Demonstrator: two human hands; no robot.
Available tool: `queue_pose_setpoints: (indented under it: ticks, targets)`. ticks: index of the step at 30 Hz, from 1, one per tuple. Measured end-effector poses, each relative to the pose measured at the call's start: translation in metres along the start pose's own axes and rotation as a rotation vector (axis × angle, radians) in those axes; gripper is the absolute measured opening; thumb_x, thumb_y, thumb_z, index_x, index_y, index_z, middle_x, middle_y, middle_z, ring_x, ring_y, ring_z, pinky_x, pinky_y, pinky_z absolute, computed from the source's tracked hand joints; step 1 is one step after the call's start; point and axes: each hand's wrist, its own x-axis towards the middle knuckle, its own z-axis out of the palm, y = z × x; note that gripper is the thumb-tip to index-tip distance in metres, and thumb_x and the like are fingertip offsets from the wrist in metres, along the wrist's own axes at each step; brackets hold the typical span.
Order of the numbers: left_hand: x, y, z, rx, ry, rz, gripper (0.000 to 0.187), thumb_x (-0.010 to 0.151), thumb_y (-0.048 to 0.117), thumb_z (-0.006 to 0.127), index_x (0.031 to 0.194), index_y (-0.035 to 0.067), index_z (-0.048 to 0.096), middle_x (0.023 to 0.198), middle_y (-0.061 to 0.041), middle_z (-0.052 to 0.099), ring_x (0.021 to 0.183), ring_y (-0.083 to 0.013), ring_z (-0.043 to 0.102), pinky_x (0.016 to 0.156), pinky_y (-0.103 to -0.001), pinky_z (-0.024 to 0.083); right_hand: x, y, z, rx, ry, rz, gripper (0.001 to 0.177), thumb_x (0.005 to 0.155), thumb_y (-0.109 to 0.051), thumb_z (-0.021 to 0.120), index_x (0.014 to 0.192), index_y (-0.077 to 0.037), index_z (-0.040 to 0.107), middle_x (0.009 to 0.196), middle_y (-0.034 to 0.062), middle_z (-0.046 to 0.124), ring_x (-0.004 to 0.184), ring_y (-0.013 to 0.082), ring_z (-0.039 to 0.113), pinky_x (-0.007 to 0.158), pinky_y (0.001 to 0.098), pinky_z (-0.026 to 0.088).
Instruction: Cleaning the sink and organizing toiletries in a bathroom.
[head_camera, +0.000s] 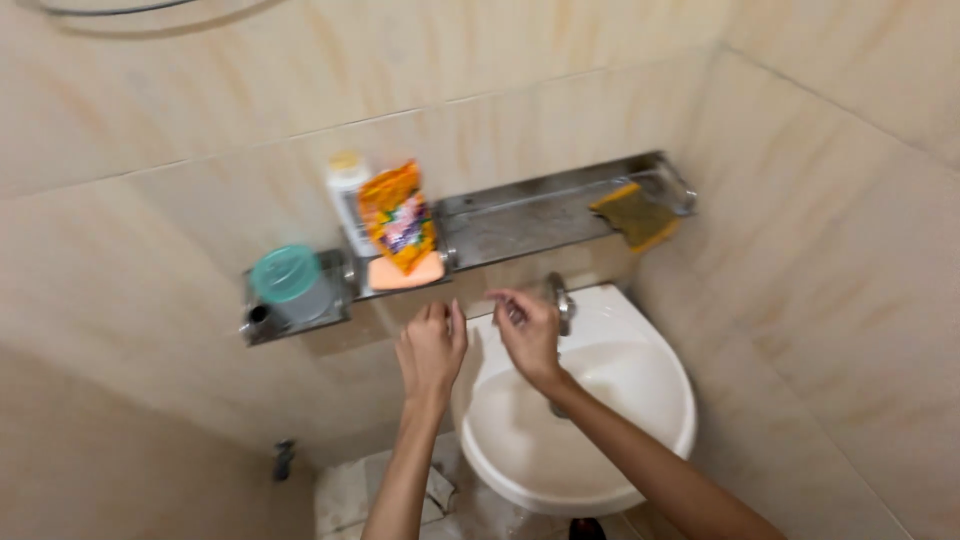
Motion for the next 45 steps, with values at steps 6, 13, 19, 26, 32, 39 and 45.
queue_pose_setpoints:
  ticks: [6, 13, 19, 26, 32, 39, 45]
  targets:
    - [-0.022, 0.023, 0.082, 0.007, -0.231, 0.176, 0.031, 0.098, 0.031, 0.058, 0.097, 0.002, 0.069, 0.100, -0.019, 0.071, 0.093, -0.0391, 0.068, 0.078, -0.049, 0.057, -0.050, 0.063, -0.082, -0.132, -0.164, 0.192, 0.012, 0.087, 0.001, 0.068, 0.092, -0.002, 0.079, 0.070, 0.0031, 0.071, 0.056, 0.0072, 0.059, 0.051, 0.0247, 0.048]
    - [-0.040, 0.038, 0.165, 0.004, -0.404, 0.311, 0.044, 0.092, 0.028, 0.060, 0.127, 0.001, 0.063, 0.126, -0.017, 0.067, 0.117, -0.0367, 0.058, 0.093, -0.052, 0.049, -0.053, 0.177, -0.161, -0.262, -0.220, 0.502, 0.012, 0.092, -0.006, 0.067, 0.100, 0.001, 0.072, 0.078, 0.0042, 0.073, 0.060, 0.0099, 0.070, 0.054, 0.0269, 0.057]
    - [-0.043, 0.035, 0.189, 0.073, -0.439, 0.250, 0.056, 0.085, 0.026, 0.064, 0.136, 0.003, 0.057, 0.142, -0.018, 0.057, 0.132, -0.0368, 0.050, 0.102, -0.053, 0.044, -0.027, 0.271, -0.157, 0.189, -0.206, 0.559, 0.039, 0.101, -0.019, 0.063, 0.134, 0.001, 0.058, 0.097, 0.0085, 0.070, 0.075, 0.0129, 0.071, 0.063, 0.0277, 0.061]
    - [-0.046, 0.022, 0.200, 0.079, -0.470, 0.179, 0.057, 0.093, 0.027, 0.056, 0.145, 0.003, 0.052, 0.149, -0.021, 0.051, 0.138, -0.0400, 0.044, 0.109, -0.053, 0.038, 0.002, 0.295, -0.127, 0.057, -0.300, 0.585, 0.051, 0.097, -0.023, 0.069, 0.142, -0.003, 0.055, 0.100, 0.0081, 0.074, 0.075, 0.0123, 0.070, 0.065, 0.0278, 0.061]
    - [-0.046, 0.024, 0.200, 0.067, -0.493, 0.091, 0.053, 0.098, 0.028, 0.051, 0.145, 0.005, 0.052, 0.150, -0.020, 0.051, 0.140, -0.0388, 0.042, 0.111, -0.053, 0.035, -0.001, 0.324, -0.113, 0.163, -0.377, 0.681, 0.050, 0.096, -0.025, 0.072, 0.139, -0.004, 0.059, 0.096, 0.0110, 0.073, 0.074, 0.0139, 0.071, 0.065, 0.0288, 0.062]
    - [-0.046, 0.018, 0.206, 0.063, -0.509, 0.046, 0.054, 0.098, 0.028, 0.050, 0.147, 0.005, 0.051, 0.151, -0.021, 0.049, 0.141, -0.0395, 0.041, 0.113, -0.052, 0.034, 0.004, 0.329, -0.102, 0.203, -0.393, 0.803, 0.056, 0.097, -0.026, 0.070, 0.144, -0.003, 0.050, 0.099, 0.0145, 0.075, 0.078, 0.0134, 0.074, 0.067, 0.0273, 0.062]
    - [-0.046, 0.017, 0.213, 0.074, -0.525, 0.046, 0.054, 0.097, 0.025, 0.051, 0.146, 0.004, 0.051, 0.152, -0.021, 0.048, 0.141, -0.0406, 0.040, 0.112, -0.052, 0.034, 0.022, 0.322, -0.112, -0.147, -0.222, 0.622, 0.058, 0.094, -0.021, 0.073, 0.143, -0.003, 0.047, 0.105, 0.0146, 0.074, 0.072, 0.0184, 0.074, 0.067, 0.0290, 0.061]
